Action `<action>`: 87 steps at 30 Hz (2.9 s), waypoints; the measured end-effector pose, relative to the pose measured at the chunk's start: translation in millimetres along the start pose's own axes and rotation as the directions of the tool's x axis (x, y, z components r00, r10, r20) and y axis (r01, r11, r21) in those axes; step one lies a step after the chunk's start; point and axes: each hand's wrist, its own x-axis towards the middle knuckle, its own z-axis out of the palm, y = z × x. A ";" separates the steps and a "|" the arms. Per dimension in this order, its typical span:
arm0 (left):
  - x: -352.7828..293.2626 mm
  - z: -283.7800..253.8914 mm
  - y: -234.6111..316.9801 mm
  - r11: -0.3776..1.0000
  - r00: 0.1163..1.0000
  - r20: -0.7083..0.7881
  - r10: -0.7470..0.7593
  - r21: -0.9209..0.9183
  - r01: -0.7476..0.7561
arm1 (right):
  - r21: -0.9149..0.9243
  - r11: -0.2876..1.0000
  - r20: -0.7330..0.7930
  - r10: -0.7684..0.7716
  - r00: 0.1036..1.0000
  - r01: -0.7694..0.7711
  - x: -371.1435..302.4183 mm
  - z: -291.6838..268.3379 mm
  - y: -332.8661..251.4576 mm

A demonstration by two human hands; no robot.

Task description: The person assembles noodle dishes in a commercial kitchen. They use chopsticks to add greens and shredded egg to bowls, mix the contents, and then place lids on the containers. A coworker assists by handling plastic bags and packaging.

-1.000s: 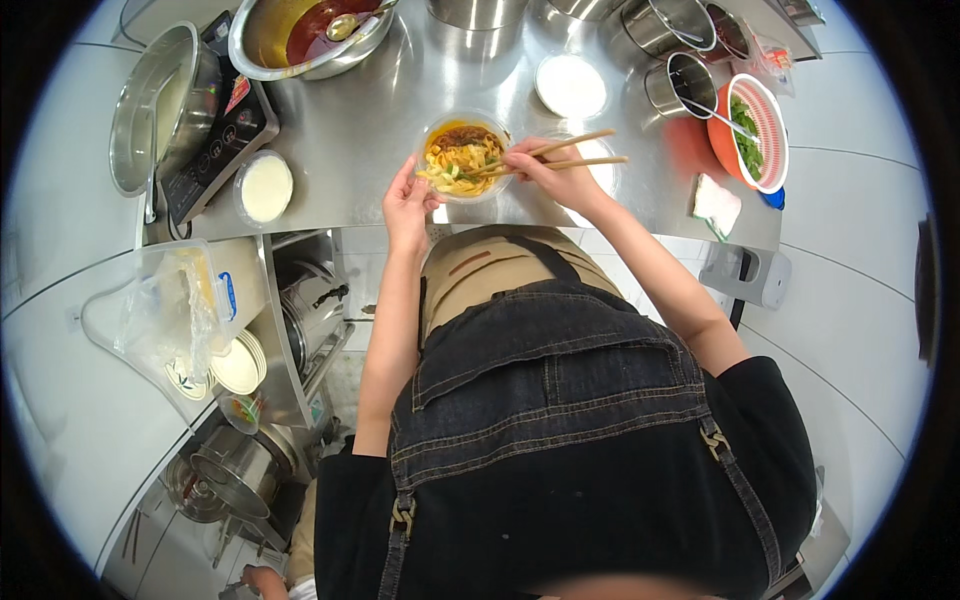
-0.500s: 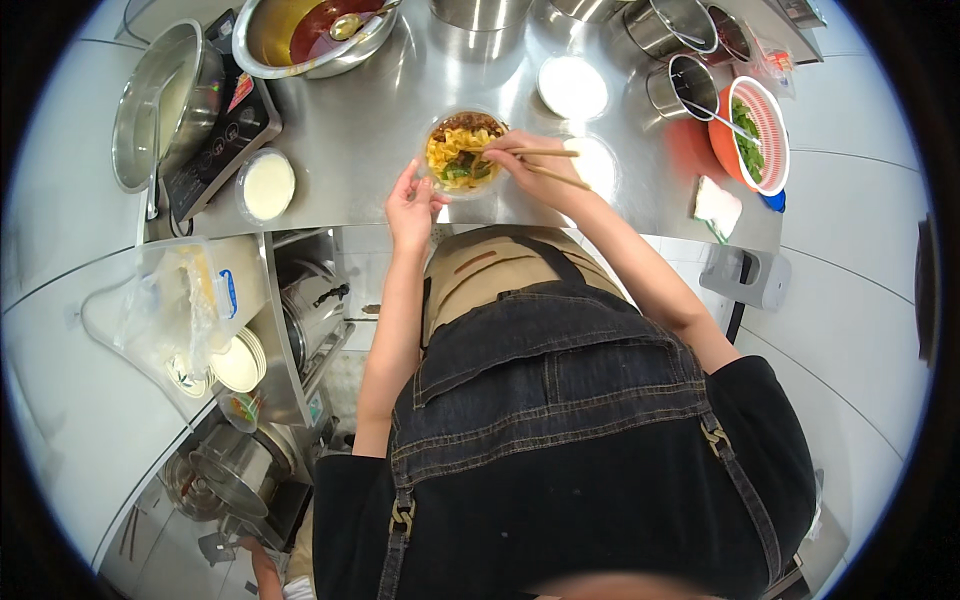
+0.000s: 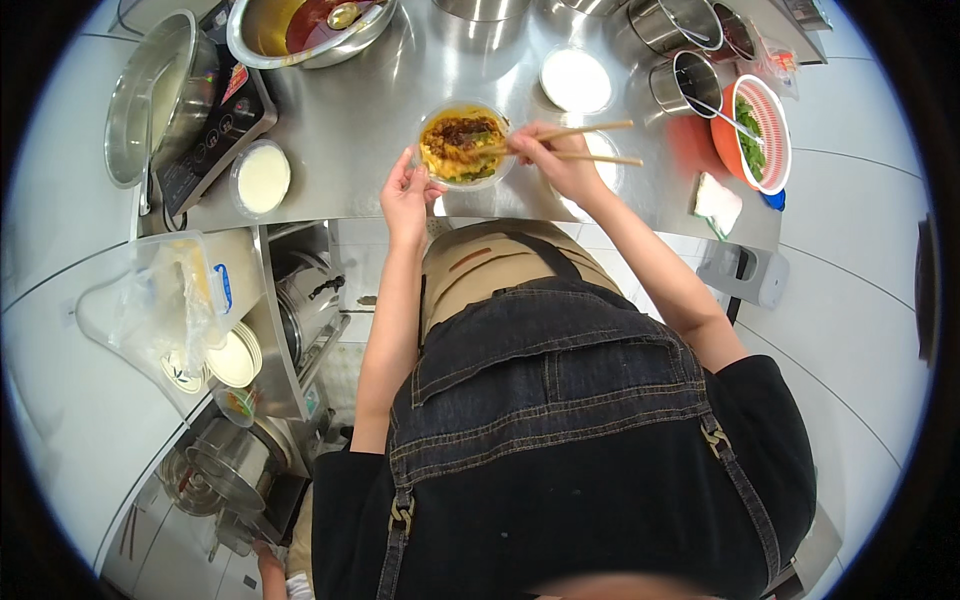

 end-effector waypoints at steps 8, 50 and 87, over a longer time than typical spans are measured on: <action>-6.2 6.9 4.8 1.000 1.000 0.024 -0.012 0.021 0.012 | -0.224 0.943 0.006 -0.250 0.968 0.245 2.1 6.4 -23.7; -5.6 4.6 -3.2 0.995 1.000 -0.015 0.020 -0.096 -0.021 | 0.279 0.955 -0.096 0.130 0.987 -0.099 26.6 -1.1 9.4; 1.5 4.2 -4.6 0.999 1.000 0.016 0.023 -0.044 -0.022 | -0.213 0.961 -0.065 -0.193 0.979 0.175 25.8 1.9 -46.2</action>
